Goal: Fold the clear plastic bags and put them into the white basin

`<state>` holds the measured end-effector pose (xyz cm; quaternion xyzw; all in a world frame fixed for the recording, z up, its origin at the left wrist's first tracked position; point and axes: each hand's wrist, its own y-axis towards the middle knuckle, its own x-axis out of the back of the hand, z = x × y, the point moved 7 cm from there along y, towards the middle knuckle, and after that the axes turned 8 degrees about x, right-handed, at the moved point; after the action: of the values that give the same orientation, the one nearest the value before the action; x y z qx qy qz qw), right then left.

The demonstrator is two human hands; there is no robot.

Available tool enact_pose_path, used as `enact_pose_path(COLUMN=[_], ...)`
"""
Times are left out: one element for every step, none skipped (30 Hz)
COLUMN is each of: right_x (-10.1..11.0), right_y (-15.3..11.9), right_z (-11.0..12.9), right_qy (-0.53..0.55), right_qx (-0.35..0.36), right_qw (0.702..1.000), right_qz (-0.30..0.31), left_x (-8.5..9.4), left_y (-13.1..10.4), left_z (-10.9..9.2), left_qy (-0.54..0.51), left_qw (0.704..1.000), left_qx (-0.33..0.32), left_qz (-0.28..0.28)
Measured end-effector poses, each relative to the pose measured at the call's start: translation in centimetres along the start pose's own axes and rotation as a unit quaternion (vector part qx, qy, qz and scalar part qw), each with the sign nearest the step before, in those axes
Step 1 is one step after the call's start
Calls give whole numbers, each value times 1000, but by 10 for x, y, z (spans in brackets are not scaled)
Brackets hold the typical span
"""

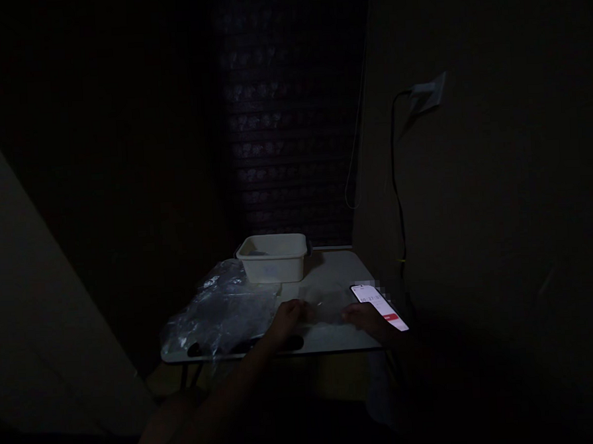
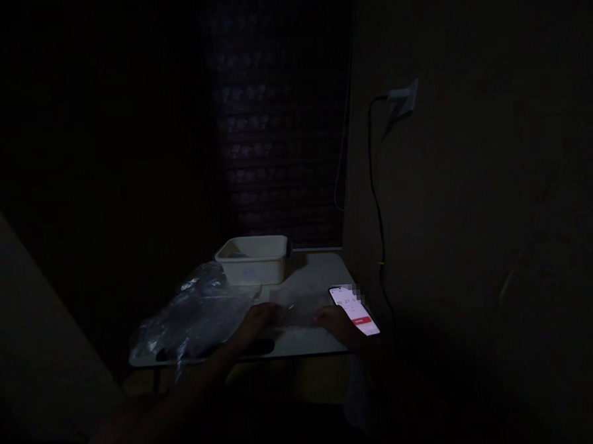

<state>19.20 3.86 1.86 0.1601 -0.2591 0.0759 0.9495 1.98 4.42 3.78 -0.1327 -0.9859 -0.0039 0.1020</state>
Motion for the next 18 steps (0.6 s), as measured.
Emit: enact_pose_path(right_x=[0,0,1,1,1,0,-1,-2,-3,-4,-5,-5,-5,-6,-7,-7,-8,-8], right_y=[0,0,1,2,3,5,6,8,9,9,9,9,9,8,8,7,7,6], right_z=[-1,-1,-2,-2,-3,-3,-4,-4,-5,-5,-5,-5,-4,-4,-3,-2,-2,-1], right_qy=[27,57,87,115,140,164,185,202,214,224,231,238,243,246,246,245,242,241], right_qx=[-15,-27,-40,-55,-72,-90,-108,-124,-138,-148,-154,-156,-155,-153,-152,-151,-149,-147], right_qw=[999,998,995,991,986,980,974,969,964,960,957,954,953,953,953,953,954,955], right_qz=[-9,-20,-32,-47,-60,-67,-71,-74,-79,-83,-88,-92,-94,-93,-94,-94,-93,-90], left_x=[1,3,5,6,8,9,9,10,10,9,9,8,6,5,3,1,-2,-3], left_y=[2,3,4,5,5,5,5,5,4,4,3,2,1,0,-2,-3,-5,-6], left_z=[1,1,2,4,6,9,12,16,19,23,26,29,32,34,36,38,39,39], left_qy=[-6,-3,7,18,27,30,30,28,26,23,20,17,12,7,2,-4,-8,-10], left_qw=[1000,999,998,997,995,993,991,989,987,986,984,983,982,981,979,978,977,976], left_qx=[12,24,38,53,73,92,110,125,138,148,157,166,176,187,197,205,211,216], left_qz=[-12,-26,-43,-56,-65,-71,-75,-78,-80,-79,-77,-73,-67,-60,-51,-42,-33,-27])
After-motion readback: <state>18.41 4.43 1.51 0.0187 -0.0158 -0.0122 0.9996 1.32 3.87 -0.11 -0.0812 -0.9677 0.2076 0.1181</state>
